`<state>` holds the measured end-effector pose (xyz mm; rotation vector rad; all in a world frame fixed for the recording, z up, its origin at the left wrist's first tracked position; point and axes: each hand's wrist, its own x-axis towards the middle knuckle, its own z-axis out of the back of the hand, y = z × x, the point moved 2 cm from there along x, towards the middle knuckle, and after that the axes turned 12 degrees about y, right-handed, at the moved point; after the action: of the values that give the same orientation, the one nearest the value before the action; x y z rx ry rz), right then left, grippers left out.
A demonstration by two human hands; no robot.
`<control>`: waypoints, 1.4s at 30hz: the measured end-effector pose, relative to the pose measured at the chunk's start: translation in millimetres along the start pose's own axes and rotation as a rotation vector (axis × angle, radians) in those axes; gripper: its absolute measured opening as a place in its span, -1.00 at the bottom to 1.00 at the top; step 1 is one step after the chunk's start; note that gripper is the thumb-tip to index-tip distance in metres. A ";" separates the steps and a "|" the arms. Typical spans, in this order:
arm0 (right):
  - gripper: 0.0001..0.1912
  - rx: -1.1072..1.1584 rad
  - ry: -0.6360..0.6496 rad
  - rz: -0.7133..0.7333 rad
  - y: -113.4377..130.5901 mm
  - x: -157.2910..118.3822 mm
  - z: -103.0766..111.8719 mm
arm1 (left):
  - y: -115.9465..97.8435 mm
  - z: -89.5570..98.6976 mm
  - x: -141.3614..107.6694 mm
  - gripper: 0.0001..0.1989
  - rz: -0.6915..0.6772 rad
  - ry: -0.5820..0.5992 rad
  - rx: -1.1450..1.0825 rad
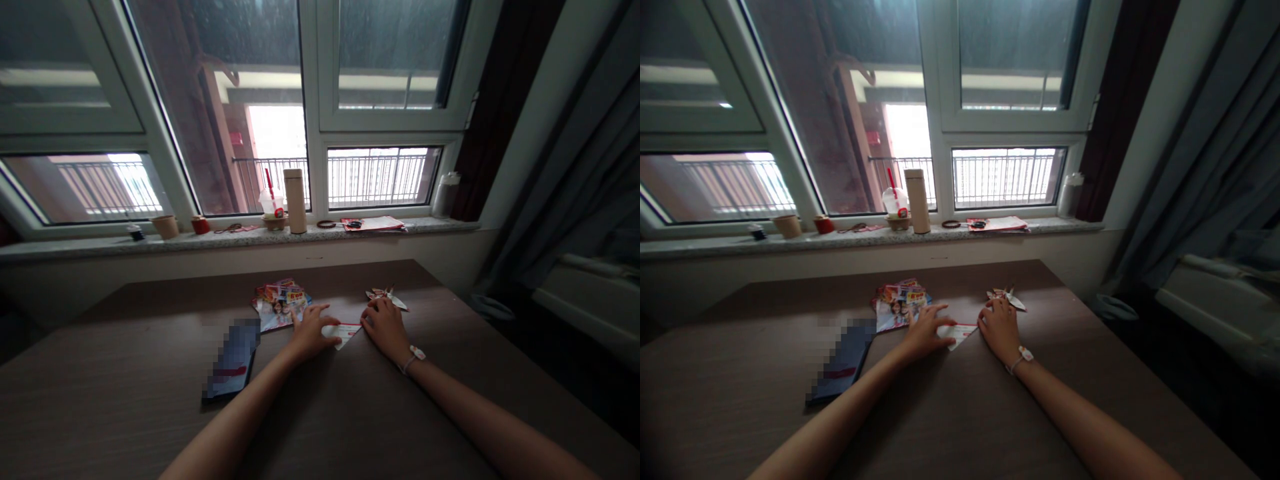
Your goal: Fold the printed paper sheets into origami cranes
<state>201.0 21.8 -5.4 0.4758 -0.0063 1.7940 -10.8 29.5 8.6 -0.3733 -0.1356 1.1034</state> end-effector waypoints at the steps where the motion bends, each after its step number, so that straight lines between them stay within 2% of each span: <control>1: -0.81 0.026 -0.003 0.026 -0.2 0.2 -0.5 | -0.1 -0.2 0.0 -0.64 -0.004 -0.006 -0.008; 5: -0.75 0.161 0.029 0.143 1.4 -1.0 -1.6 | -3.1 -1.3 -0.4 -0.60 -0.045 -0.058 -0.014; 9: -0.80 0.216 0.098 0.213 5.7 -3.9 -1.5 | -7.1 -1.1 -2.1 -0.63 -0.078 -0.140 0.020; 12: -0.80 0.290 0.097 0.205 5.3 -2.8 -2.6 | -8.8 -0.5 -2.8 -0.58 -0.075 -0.215 0.036; 15: -0.79 0.386 0.047 0.156 2.1 0.7 -5.3 | -9.1 0.0 -2.9 -0.53 -0.013 -0.319 -0.006; 18: -0.78 0.466 -0.007 0.107 0.9 2.3 -7.2 | -10.3 -1.3 -2.8 -0.67 0.024 -0.393 -0.068; 21: -0.79 0.521 -0.009 0.125 4.1 0.4 -6.2 | -12.9 -5.8 -1.6 -0.87 0.023 -0.344 -0.141; 23: -0.81 0.566 0.016 0.158 7.0 -1.5 -4.3 | -14.8 -9.9 -0.1 -0.84 0.014 -0.260 -0.203; 25: -0.84 0.617 0.074 0.190 9.3 -3.0 -2.5 | -15.9 -12.7 1.1 -0.79 0.019 -0.227 -0.254; 28: -0.85 0.674 0.167 0.215 11.8 -3.8 -0.6 | -16.1 -15.6 3.2 -0.74 -0.001 -0.223 -0.306; 32: -0.86 0.758 0.205 0.200 13.5 -3.1 0.8 | -14.5 -18.6 6.2 -0.73 -0.028 -0.238 -0.357; 42: -0.85 0.913 0.158 0.168 11.7 3.2 -10.3 | -17.8 -18.4 9.8 -0.67 -0.096 -0.242 -0.500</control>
<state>186.3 24.0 -11.0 0.9887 0.9357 1.9260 14.1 26.9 -2.8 -0.6711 -0.6446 1.0092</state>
